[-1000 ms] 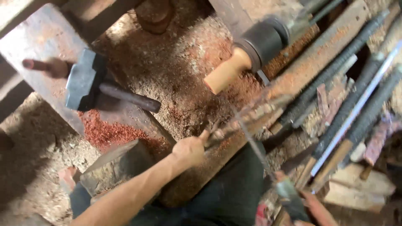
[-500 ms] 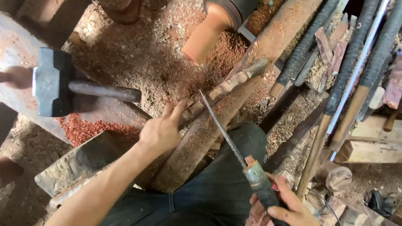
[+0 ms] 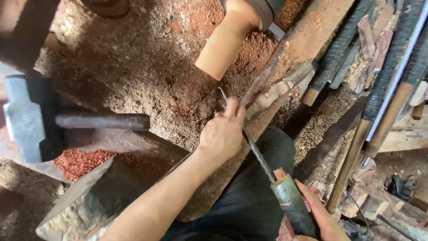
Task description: Shaping a wooden workpiece on a lathe using a woodturning chisel to create a contoured profile.
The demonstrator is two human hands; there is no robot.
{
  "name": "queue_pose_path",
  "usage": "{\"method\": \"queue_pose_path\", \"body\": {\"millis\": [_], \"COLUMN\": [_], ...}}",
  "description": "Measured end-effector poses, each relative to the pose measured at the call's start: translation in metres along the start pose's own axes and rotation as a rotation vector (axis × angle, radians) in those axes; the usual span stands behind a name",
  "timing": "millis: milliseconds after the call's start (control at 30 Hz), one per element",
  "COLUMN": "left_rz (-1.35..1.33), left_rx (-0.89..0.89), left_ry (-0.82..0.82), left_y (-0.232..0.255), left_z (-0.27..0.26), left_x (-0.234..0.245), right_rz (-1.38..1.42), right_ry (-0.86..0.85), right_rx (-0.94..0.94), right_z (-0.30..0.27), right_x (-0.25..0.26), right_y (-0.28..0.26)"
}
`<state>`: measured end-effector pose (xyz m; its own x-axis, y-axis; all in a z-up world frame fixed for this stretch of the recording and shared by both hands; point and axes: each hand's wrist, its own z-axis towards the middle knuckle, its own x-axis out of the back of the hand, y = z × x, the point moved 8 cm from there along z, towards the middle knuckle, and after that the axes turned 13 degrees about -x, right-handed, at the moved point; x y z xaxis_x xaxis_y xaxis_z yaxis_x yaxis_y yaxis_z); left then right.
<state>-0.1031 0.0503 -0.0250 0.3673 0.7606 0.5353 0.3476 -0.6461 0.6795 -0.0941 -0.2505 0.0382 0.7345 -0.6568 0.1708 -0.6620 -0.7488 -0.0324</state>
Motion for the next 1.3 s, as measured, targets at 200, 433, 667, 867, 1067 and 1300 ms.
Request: {"method": "queue_pose_path", "body": {"millis": [200,433,667,867,1067,1300], "left_rz": [-0.076,-0.174,-0.191,-0.188,-0.194,-0.202], "left_rx": [0.015,0.060,0.094,0.092,0.085,0.083], "left_ry": [-0.013,-0.005,-0.006,-0.033,0.007,0.017], "left_y": [-0.010,-0.014,-0.018,-0.015,-0.016,-0.016], "left_z": [0.016,0.022,0.021,0.020,0.021,0.021], "left_x": [-0.004,0.000,-0.005,-0.001,-0.002,-0.004], "right_rz": [-0.290,0.148,-0.428,-0.483,-0.261,-0.240], "right_ry": [-0.004,0.165,0.049,0.090,0.071,0.157], "right_rx": [0.029,-0.358,-0.052,-0.043,-0.126,-0.223], "right_z": [0.088,0.130,0.127,0.127,0.119,0.154], "right_x": [0.054,0.079,0.078,0.080,0.077,0.101], "right_y": [0.067,0.121,0.099,0.100,0.101,0.140]}}
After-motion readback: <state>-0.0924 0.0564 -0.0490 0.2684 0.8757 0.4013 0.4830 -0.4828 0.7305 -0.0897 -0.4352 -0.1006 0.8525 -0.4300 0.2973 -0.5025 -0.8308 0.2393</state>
